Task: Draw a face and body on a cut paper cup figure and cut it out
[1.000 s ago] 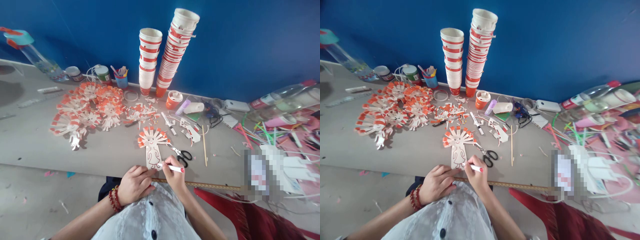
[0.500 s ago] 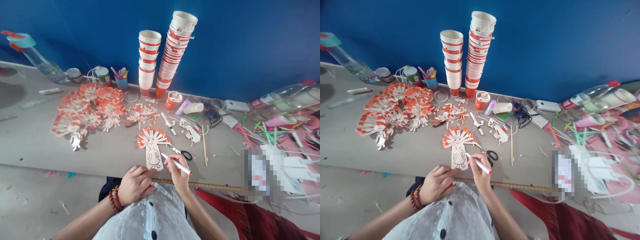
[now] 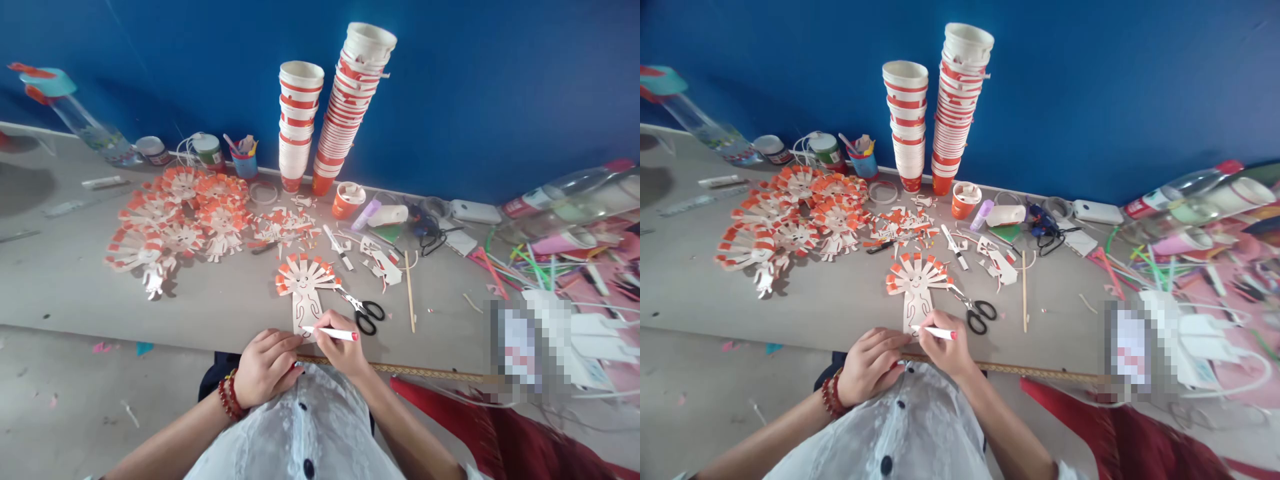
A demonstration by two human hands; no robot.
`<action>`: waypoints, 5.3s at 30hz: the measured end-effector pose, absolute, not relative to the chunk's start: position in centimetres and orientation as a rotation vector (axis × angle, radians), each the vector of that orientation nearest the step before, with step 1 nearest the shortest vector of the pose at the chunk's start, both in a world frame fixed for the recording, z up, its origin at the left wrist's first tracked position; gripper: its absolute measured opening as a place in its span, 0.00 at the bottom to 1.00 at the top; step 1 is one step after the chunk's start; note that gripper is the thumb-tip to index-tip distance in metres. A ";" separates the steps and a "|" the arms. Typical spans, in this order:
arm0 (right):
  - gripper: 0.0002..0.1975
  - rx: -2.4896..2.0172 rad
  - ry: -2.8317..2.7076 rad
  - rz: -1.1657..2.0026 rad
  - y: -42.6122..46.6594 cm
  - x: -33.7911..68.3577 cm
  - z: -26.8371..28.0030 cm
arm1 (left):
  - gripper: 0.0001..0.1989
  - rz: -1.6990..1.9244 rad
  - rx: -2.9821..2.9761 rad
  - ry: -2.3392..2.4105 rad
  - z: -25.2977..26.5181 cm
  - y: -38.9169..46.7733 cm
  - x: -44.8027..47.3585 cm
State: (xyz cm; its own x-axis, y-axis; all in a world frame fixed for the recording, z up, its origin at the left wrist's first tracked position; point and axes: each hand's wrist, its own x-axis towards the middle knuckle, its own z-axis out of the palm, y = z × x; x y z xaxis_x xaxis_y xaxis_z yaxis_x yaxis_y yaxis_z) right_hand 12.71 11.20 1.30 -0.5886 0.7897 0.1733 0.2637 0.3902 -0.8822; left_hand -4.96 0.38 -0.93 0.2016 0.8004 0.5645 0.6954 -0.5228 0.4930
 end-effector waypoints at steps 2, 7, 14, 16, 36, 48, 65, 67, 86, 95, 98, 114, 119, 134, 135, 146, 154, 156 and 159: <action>0.06 -0.894 -2.094 1.143 11.2 12.7 1.4 | 0.03 1.222 2.334 1.472 -0.9 0.5 -4.9; 0.06 -0.910 -2.109 1.118 11.3 12.6 1.4 | 0.04 1.211 2.362 1.489 -0.9 0.7 -4.8; 0.07 -0.911 -2.159 1.100 11.3 12.4 1.6 | 0.06 1.200 2.372 1.513 -0.6 0.7 -4.8; 0.07 -0.921 -2.168 1.097 11.3 12.4 1.6 | 0.07 1.203 2.367 1.515 -0.5 0.8 -4.8; 0.07 -0.945 -2.086 1.106 11.3 12.5 1.8 | 0.07 1.186 2.350 1.514 -0.3 0.8 -4.8; 0.08 -0.958 -2.063 1.085 11.1 12.5 1.6 | 0.06 1.192 2.344 1.517 -0.2 0.8 -4.8; 0.09 -0.977 -2.032 1.043 11.0 12.6 1.7 | 0.05 1.182 2.351 1.516 -0.4 0.7 -4.8; 0.10 -0.985 -2.021 1.034 11.0 12.7 1.6 | 0.05 1.180 2.345 1.514 -0.4 0.7 -4.8; 0.11 -1.042 -1.956 1.001 10.7 12.8 1.4 | 0.05 1.183 2.339 1.493 -0.4 0.7 -4.8; 0.11 -1.107 -1.916 0.961 10.7 12.9 1.1 | 0.03 1.177 2.338 1.485 -0.3 0.8 -4.8; 0.11 -1.127 -1.900 0.957 10.7 12.9 1.0 | 0.04 1.166 2.340 1.489 -0.2 0.8 -4.8; 0.11 -1.158 -1.877 0.959 10.7 13.0 0.7 | 0.01 1.155 2.328 1.490 -0.4 0.7 -4.8; 0.10 -1.158 -1.869 0.945 10.8 12.9 0.7 | 0.01 1.170 2.322 1.485 -0.4 0.7 -4.8; 0.10 -1.181 -1.843 0.877 10.9 12.9 0.5 | 0.02 1.168 2.341 1.500 -0.2 0.8 -4.8; 0.10 -1.183 -1.844 0.878 10.9 12.9 0.5 | 0.02 1.166 2.342 1.506 -0.2 0.8 -4.8; 0.09 -1.177 -1.576 1.045 10.8 12.9 0.6 | 0.02 1.176 2.317 1.503 0.0 0.8 -4.7; 0.06 -1.105 -1.470 1.194 10.6 13.6 1.4 | 0.03 1.215 2.172 1.472 0.4 0.6 -4.8; 0.07 -1.095 -1.484 1.226 10.3 13.7 1.5 | 0.03 1.226 2.106 1.471 0.7 0.6 -4.8; 0.07 -1.074 -1.490 1.286 10.0 13.8 1.7 | 0.04 1.243 2.046 1.465 1.2 0.7 -4.7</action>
